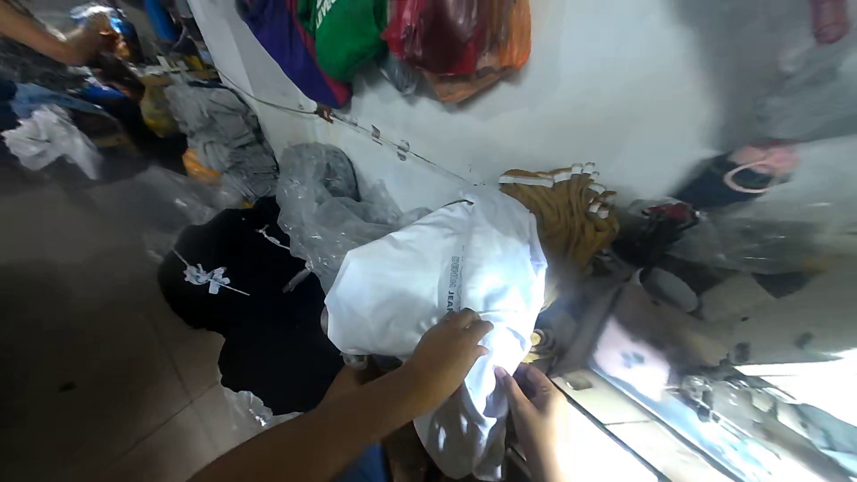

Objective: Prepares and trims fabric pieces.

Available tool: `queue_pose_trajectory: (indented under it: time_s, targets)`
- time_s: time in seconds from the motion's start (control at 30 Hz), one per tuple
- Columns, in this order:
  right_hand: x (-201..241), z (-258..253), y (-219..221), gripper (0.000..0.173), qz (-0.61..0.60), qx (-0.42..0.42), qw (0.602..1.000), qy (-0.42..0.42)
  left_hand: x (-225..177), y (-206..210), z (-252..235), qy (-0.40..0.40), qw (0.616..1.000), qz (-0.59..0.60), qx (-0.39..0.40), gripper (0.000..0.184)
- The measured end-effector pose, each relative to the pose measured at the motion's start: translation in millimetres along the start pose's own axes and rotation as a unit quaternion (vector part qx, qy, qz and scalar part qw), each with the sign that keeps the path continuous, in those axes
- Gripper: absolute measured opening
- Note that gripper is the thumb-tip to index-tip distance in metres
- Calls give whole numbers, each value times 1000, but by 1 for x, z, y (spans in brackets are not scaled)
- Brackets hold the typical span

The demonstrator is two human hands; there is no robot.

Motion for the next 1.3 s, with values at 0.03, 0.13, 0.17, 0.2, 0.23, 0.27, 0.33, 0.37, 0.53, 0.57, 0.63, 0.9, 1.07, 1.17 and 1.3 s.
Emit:
queue_pose_trajectory:
  time_s: [0.03, 0.13, 0.17, 0.2, 0.23, 0.27, 0.33, 0.37, 0.53, 0.57, 0.63, 0.9, 1.07, 1.17, 1.3]
  targets:
    - [1, 1, 0, 9, -19, -4, 1000, 1, 4, 8, -7, -10, 1000, 6, 19, 25]
    - [-1, 8, -7, 13, -52, -52, 996, -40, 12, 11, -16, -56, 996, 60, 21, 24]
    - [-1, 11, -12, 13, -54, -58, 996, -47, 15, 2, -15, -72, 994, 84, -9, 24]
    - [-1, 13, -17, 12, -57, -58, 996, -46, 21, -9, -13, -83, 990, 103, -56, 23]
    - [0, 16, -23, 10, -66, -55, 996, -37, 28, -25, -9, -94, 982, 125, -104, 23]
    - [2, 18, -27, 8, -89, -52, 994, -20, 37, -42, -4, -102, 971, 146, -158, 22]
    - [5, 20, -32, 6, -149, -46, 988, 19, 54, -77, 8, -122, 942, 175, -260, 21]
    - [5, 20, -32, 6, -178, -37, 983, 32, 59, -92, 16, -129, 924, 185, -310, 20]
    - [4, 20, -12, 11, -246, -41, 966, 73, 30, -83, 65, -63, 957, 136, -247, 14]
    - [6, 21, -9, 9, -236, -31, 968, 76, 21, -65, 72, -32, 978, 98, -181, 15]
    - [11, 22, -9, 21, -210, 2, 974, 82, 7, -31, 78, 35, 994, 37, -100, 20]
    - [7, 43, -24, 32, -211, 109, 969, 65, 6, 30, 74, 46, 996, 58, -49, 18]
    - [10, 42, -30, 28, -340, 53, 938, 48, 5, -6, 71, -3, 959, 283, -25, 18]
    - [17, 34, -39, 29, -408, 21, 912, 29, 17, -39, 66, -51, 946, 289, -134, 13]
    - [32, 15, -48, 21, -333, 127, 931, -76, -8, -85, 38, 89, 976, 97, -175, 18]
Point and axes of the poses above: each hand's wrist, its own z-axis away from the middle knuckle, its own y-axis out of the palm, x = y × z, the point moved 1 cm from there along -z, towards the middle knuckle, and after that the axes turned 7 degrees about -y, right-handed, at the moved point
